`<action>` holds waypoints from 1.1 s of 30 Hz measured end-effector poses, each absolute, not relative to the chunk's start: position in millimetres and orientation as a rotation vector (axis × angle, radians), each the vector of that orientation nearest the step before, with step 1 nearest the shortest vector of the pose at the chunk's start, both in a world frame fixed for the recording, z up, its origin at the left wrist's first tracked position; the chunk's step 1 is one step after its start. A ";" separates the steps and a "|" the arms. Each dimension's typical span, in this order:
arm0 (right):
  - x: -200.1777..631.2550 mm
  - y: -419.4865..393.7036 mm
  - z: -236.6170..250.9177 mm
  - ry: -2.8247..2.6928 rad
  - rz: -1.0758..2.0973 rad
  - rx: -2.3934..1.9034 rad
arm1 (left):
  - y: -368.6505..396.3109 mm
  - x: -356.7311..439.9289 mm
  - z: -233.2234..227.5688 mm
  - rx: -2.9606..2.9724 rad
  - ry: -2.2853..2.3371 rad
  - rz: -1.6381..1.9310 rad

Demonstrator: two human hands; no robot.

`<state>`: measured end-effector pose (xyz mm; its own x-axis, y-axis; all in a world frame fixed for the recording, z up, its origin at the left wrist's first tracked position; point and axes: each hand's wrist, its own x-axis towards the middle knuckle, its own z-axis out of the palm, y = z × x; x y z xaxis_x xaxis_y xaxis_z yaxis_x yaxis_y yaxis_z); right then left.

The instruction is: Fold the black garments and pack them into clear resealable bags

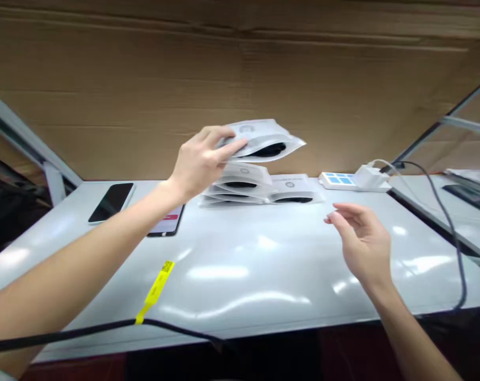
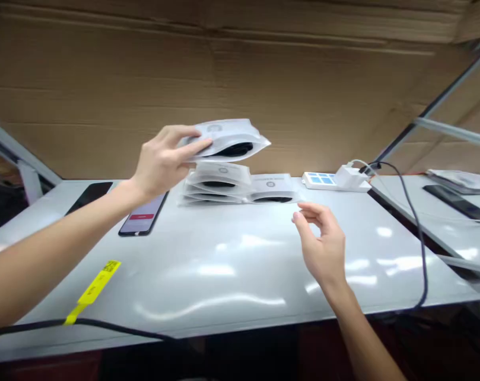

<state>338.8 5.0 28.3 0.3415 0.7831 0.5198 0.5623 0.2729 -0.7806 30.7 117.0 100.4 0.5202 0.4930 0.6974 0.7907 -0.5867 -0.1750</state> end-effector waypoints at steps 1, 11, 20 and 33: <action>343.3 10.9 23.1 -1.392 0.198 -1.441 | 126.3 27.7 97.9 -2.400 -1.086 -0.650; 372.0 107.0 -9.7 -1.781 0.017 -1.638 | 132.4 38.0 86.6 -2.655 -1.067 -0.359; 367.9 90.4 10.2 -1.987 0.001 -1.750 | 80.9 65.5 56.0 -2.984 -1.133 -0.762; 338.3 -12.0 44.4 -2.122 0.391 -1.680 | 19.5 112.1 6.8 -3.474 -2.638 -0.976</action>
<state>338.3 -12.0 44.4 -0.1943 0.9711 0.1387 0.8579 0.2368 -0.4560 112.1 19.5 6.8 0.5087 0.7809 -0.3625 0.3571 0.1918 0.9142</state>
